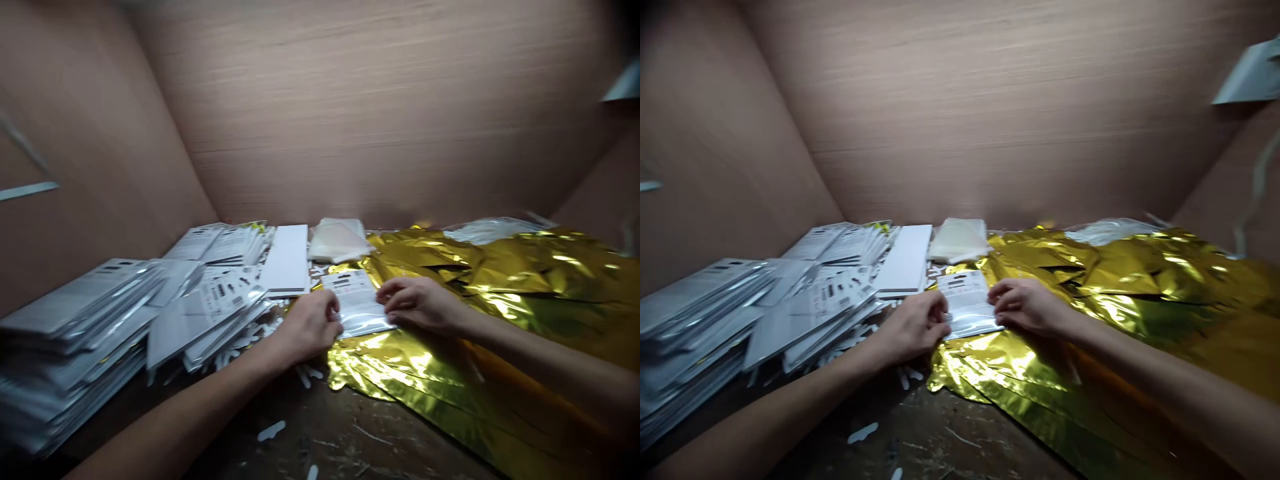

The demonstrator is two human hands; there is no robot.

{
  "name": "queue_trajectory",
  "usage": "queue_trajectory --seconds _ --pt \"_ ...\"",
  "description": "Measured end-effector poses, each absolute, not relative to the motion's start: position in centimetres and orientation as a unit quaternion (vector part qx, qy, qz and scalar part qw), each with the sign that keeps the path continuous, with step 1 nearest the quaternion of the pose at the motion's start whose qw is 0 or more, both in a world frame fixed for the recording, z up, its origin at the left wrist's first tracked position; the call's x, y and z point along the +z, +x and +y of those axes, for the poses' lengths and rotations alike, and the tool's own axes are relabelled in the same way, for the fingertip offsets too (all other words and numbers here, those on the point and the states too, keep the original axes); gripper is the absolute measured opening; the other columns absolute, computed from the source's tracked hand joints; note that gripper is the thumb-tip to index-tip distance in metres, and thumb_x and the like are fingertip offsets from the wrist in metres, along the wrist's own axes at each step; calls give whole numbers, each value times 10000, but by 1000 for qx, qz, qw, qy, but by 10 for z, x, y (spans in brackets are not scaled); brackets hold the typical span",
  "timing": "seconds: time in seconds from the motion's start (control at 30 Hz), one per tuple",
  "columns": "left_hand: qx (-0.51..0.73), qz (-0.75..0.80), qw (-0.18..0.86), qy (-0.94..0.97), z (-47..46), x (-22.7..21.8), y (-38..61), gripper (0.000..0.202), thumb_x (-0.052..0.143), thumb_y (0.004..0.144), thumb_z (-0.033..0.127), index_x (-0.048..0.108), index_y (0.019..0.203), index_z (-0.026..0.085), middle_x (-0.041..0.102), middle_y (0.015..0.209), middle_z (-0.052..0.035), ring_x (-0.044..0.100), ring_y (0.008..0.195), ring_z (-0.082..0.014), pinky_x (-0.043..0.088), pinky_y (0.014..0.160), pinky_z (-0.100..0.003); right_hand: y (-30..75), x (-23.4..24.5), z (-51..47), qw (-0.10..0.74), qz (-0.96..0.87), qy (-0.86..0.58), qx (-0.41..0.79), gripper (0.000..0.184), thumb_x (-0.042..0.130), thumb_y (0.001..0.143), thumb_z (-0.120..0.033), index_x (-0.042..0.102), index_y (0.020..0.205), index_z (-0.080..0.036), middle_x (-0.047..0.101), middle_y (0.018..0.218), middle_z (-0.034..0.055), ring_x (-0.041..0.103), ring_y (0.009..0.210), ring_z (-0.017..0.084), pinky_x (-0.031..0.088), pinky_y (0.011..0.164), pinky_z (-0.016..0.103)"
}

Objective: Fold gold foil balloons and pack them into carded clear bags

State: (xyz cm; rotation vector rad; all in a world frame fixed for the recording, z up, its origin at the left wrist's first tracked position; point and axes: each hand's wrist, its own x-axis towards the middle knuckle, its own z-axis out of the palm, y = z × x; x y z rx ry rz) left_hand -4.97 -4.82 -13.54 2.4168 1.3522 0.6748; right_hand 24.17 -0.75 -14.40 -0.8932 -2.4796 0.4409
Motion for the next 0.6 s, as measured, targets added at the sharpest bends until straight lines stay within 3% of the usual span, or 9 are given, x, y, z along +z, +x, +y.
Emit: queue_trajectory --seconds 0.07,0.17,0.27,0.33,0.43,0.53,0.6 --pt "215 455 142 852 -50 -134 -49 54 678 811 154 704 843 188 716 811 -28 656 739 -178 524 689 -280 248 -152 -5 231 -910 -313 139 215 668 945 -380 833 854 -275 749 1102 86 742 907 226 613 790 356" --pt "193 445 112 867 -51 -137 -48 103 681 798 157 761 856 185 707 867 -46 653 758 -167 541 713 -256 255 -161 4 212 -929 -282 109 220 627 975 -355 845 948 -361 739 1162 110 745 968 261 623 797 386" --pt "193 440 51 875 -48 -137 -48 276 681 814 167 756 1078 150 647 1152 -131 642 886 -202 560 789 -308 254 -158 10 175 -942 -273 85 197 662 965 -347 842 958 -425 721 1213 146 736 1017 261 605 826 364" --pt "185 409 9 893 -47 -135 -48 288 629 880 158 739 1146 174 592 1283 -148 616 1043 -240 548 869 -354 250 -153 11 144 -948 -272 79 184 675 958 -363 844 931 -429 712 1213 168 737 1015 262 597 825 357" --pt "142 335 -38 931 -47 -134 -48 183 589 930 148 770 921 169 650 1187 -130 588 1121 -259 532 875 -357 242 -144 11 97 -957 -260 84 243 611 986 -399 844 919 -419 712 1169 193 752 949 262 603 786 364" --pt "97 297 -72 947 -49 -138 -47 188 601 913 125 755 807 140 697 982 -126 634 956 -242 534 772 -350 233 -139 8 67 -963 -240 100 355 502 1031 -412 844 941 -380 713 1132 225 755 911 259 605 773 362" --pt "81 301 -90 946 -51 -140 -45 177 619 906 177 757 805 133 706 913 -135 653 845 -244 532 724 -371 228 -141 4 77 -966 -230 87 431 458 1043 -432 838 859 -346 722 1073 231 751 847 246 606 739 347"
